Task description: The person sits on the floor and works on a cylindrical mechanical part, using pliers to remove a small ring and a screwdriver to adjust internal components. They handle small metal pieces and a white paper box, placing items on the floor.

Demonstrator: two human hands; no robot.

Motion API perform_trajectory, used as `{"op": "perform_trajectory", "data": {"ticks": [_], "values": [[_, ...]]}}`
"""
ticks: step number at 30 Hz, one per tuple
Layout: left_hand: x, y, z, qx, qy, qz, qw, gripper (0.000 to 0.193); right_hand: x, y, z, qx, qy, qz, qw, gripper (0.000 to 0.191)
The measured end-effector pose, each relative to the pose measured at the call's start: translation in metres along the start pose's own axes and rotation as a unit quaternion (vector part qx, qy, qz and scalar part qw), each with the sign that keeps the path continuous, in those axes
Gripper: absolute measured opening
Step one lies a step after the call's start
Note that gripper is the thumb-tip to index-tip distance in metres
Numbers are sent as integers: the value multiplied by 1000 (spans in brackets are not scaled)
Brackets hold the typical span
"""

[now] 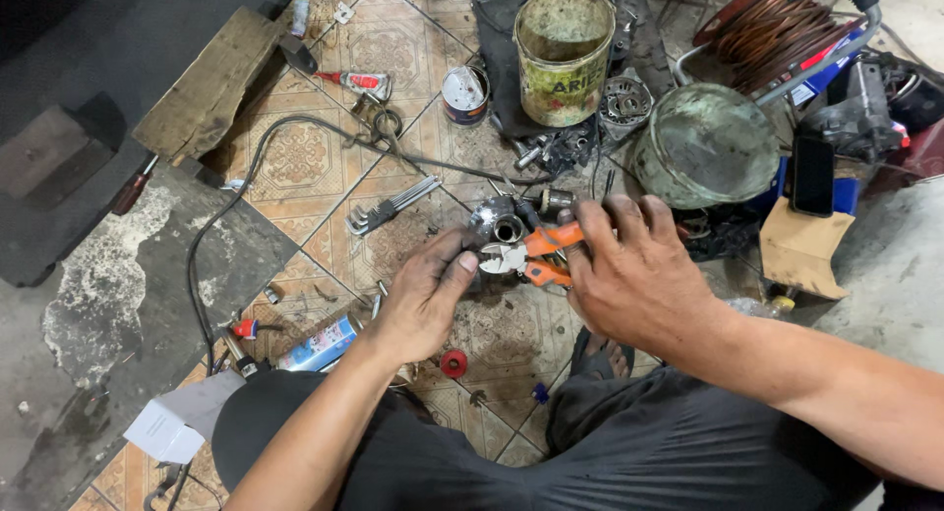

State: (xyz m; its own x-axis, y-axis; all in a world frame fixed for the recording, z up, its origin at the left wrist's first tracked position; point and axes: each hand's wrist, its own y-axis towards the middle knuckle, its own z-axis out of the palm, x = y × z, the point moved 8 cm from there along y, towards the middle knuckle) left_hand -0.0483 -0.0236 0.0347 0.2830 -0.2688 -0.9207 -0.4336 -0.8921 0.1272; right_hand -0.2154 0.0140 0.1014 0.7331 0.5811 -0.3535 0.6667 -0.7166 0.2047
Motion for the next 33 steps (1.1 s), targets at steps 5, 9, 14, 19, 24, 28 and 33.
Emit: {"op": "perform_trajectory", "data": {"ticks": [5, 9, 14, 19, 24, 28, 33], "values": [[0, 0, 6, 21, 4, 3, 1000, 38, 0, -1, 3, 0, 26, -1, 1000, 26], [8, -2, 12, 28, 21, -36, 999, 35, -1, -7, 10, 13, 41, -14, 999, 19], [2, -2, 11, 33, 9, 28, 999, 35, -3, -13, 14, 25, 55, -45, 997, 19], [13, -2, 20, 30, 2, -44, 999, 38, -10, -13, 8, 35, 72, -21, 997, 23], [11, 0, 18, 10, 1, -52, 999, 39, -6, -15, 0, 45, 85, 10, 995, 42], [4, 2, 19, 12, 16, -13, 1000, 39, -3, -18, 5, 82, 102, 16, 991, 48], [-2, 5, 22, 11, 29, 17, 999, 38, -2, -21, 17, 137, 128, 22, 982, 51]]}}
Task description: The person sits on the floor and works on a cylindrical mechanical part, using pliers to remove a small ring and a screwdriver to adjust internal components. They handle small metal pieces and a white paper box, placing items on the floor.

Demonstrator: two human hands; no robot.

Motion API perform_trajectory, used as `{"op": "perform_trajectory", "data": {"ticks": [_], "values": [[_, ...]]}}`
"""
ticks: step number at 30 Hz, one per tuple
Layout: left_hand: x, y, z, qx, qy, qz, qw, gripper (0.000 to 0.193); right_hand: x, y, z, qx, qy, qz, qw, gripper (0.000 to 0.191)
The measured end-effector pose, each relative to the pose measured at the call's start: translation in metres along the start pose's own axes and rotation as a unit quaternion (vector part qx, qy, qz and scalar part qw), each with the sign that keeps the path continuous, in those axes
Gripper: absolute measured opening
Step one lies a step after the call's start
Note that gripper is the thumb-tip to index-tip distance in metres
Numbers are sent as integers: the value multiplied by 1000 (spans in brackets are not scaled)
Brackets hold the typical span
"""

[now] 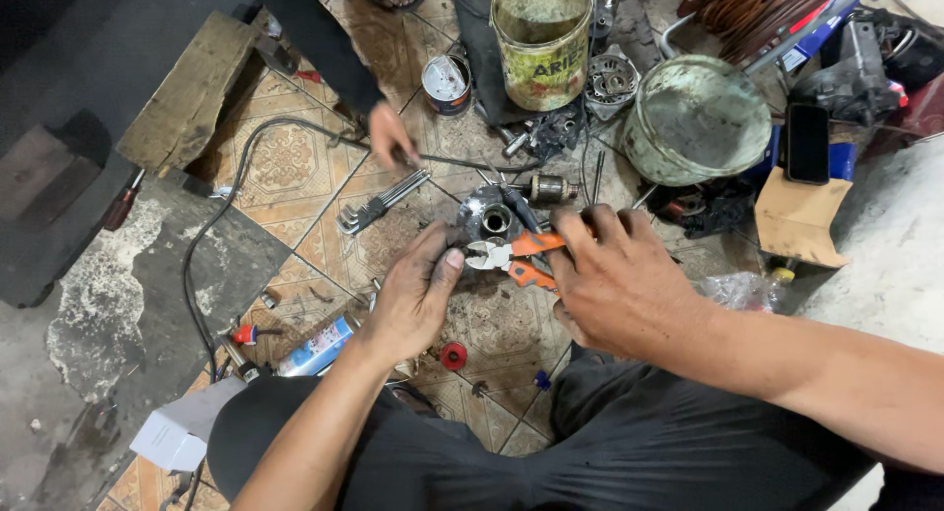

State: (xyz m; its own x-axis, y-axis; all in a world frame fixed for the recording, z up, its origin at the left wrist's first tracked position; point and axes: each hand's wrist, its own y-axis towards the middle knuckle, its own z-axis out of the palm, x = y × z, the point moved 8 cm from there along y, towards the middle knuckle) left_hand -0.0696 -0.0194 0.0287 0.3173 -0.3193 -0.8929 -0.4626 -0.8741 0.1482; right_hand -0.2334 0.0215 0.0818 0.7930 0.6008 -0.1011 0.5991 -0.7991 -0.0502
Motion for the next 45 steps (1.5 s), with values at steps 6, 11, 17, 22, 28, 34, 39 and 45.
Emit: {"op": "perform_trajectory", "data": {"ticks": [6, 11, 17, 22, 28, 34, 39, 45], "values": [[9, 5, 3, -3, 0, -37, 999, 40, -2, 2, -6, -42, -46, 5, 998, 45], [16, 5, 8, -29, 30, -6, 999, 40, -1, 5, -4, -31, -42, 0, 999, 52], [20, 4, 9, -24, 36, -33, 999, 41, -2, 4, -1, -25, -29, -16, 999, 44], [10, 4, 9, -14, 21, -43, 999, 39, -1, 4, 8, 8, -14, -26, 1000, 40], [5, 1, 11, -28, 27, -38, 999, 35, 2, 3, 10, 32, -9, -29, 999, 33], [-3, 1, 8, -78, 52, 6, 996, 24, 0, 2, -6, -47, -1, -30, 998, 46], [-4, 3, 12, -71, 53, 0, 996, 22, -1, 2, -2, -46, 7, -36, 998, 36], [-8, 5, 16, -76, 64, 16, 995, 20, -4, 2, 12, -4, 2, -35, 999, 22]]}}
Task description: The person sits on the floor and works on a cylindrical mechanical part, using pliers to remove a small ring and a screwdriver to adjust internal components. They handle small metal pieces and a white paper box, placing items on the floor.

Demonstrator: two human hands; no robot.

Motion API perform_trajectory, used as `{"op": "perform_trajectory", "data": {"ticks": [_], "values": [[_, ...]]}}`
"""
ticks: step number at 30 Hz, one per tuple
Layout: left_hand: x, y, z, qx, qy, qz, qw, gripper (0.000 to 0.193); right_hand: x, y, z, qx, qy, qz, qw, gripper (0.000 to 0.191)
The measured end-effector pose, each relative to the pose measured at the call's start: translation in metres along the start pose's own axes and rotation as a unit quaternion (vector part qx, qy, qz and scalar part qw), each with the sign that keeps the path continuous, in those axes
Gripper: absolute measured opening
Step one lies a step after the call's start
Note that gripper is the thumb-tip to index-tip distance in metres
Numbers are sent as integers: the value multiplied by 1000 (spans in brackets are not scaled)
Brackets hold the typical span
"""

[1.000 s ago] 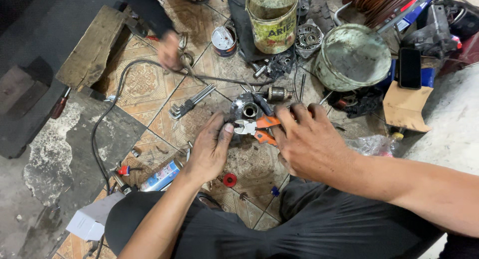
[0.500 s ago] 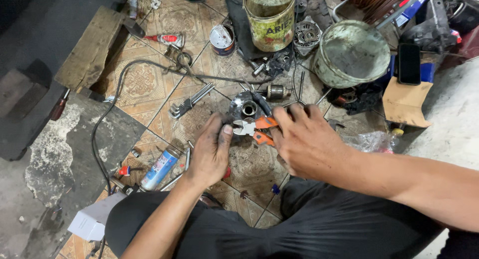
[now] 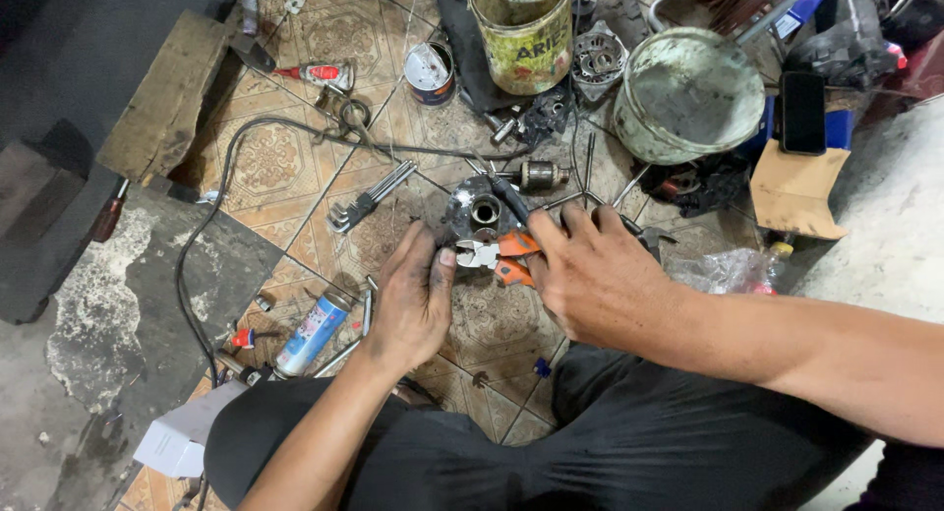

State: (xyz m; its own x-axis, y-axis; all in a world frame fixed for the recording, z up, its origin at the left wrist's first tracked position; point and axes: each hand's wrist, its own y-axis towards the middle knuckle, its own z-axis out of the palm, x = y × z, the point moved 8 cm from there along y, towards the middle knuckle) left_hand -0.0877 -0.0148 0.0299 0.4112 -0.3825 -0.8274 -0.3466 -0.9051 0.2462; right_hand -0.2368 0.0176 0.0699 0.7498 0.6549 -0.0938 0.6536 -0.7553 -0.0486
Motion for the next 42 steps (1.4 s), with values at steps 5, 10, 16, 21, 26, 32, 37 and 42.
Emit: {"op": "perform_trajectory", "data": {"ticks": [5, 10, 16, 21, 26, 32, 37, 42], "values": [[5, -1, 5, 28, 31, -12, 999, 20, -1, -4, 10, 21, -21, -13, 999, 15], [19, -6, 17, 72, 16, -52, 996, 25, 0, -8, 17, -6, -85, -38, 996, 15], [27, -9, 10, 99, -72, -87, 989, 27, -3, -11, -7, -97, -79, -10, 992, 18], [16, -6, -6, 80, -98, -31, 991, 27, -11, -8, -15, 12, 23, 22, 999, 45], [14, -6, -8, 87, -62, -17, 994, 26, -11, -1, -19, 32, 40, 25, 998, 49], [7, -4, -7, 89, -18, 13, 996, 22, -8, 1, -8, 55, 49, 10, 997, 45], [14, -4, -4, 89, -6, 9, 996, 21, -10, 4, 14, 132, 80, 28, 988, 28], [37, -7, 1, 82, -13, -6, 996, 24, -10, 13, 25, 142, 79, 31, 986, 30]]}}
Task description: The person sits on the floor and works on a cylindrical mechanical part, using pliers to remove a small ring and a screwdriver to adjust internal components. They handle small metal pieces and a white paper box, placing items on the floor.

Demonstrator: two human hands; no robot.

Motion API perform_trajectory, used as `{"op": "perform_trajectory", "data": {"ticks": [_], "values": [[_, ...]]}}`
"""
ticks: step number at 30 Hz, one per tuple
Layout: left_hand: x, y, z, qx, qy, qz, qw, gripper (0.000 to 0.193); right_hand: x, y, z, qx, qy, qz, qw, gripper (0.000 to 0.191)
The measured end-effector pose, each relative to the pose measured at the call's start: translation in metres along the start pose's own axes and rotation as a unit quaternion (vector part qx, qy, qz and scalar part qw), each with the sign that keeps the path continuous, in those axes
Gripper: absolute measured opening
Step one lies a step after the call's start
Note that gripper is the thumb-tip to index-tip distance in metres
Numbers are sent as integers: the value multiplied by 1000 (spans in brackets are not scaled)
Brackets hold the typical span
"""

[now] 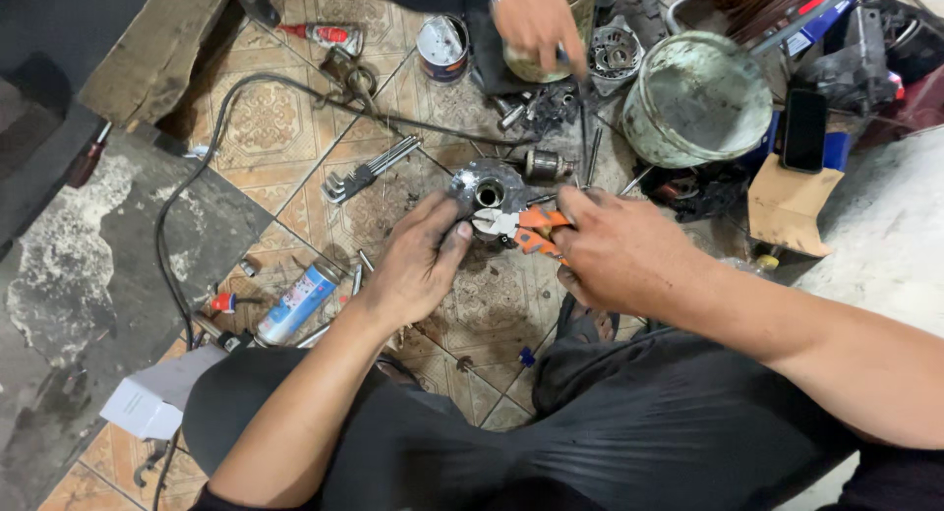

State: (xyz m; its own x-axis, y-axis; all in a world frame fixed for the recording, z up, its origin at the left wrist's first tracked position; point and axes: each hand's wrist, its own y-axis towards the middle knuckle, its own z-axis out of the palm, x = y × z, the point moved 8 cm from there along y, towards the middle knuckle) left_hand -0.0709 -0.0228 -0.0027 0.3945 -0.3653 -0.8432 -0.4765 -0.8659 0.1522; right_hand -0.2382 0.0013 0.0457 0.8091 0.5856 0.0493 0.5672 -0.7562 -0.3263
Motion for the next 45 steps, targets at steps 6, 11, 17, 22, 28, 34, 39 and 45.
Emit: {"op": "perform_trajectory", "data": {"ticks": [6, 11, 17, 22, 28, 34, 39, 45], "values": [[28, 5, 2, -65, -13, -8, 998, 24, -7, 14, 15, -29, 39, -22, 999, 33], [69, 9, -9, -81, -125, -167, 975, 28, -56, 31, 55, -89, 133, 26, 987, 44], [68, 7, -20, -109, -65, -108, 986, 26, -108, 66, 164, -2, 147, 107, 983, 48], [84, 12, 1, -66, -90, -129, 985, 29, -95, 114, 204, -2, 174, 79, 981, 50], [103, 12, 4, -84, -111, -128, 982, 30, -70, 147, 200, -88, 220, 59, 970, 59], [116, 11, 10, -61, -170, -155, 971, 29, -78, 152, 217, -90, 278, 67, 954, 60], [109, 15, 16, -43, -212, -148, 965, 27, -84, 147, 208, -131, 297, 22, 946, 45], [101, 8, 15, -49, -209, -143, 966, 27, -90, 132, 100, -240, 358, 17, 902, 35]]}}
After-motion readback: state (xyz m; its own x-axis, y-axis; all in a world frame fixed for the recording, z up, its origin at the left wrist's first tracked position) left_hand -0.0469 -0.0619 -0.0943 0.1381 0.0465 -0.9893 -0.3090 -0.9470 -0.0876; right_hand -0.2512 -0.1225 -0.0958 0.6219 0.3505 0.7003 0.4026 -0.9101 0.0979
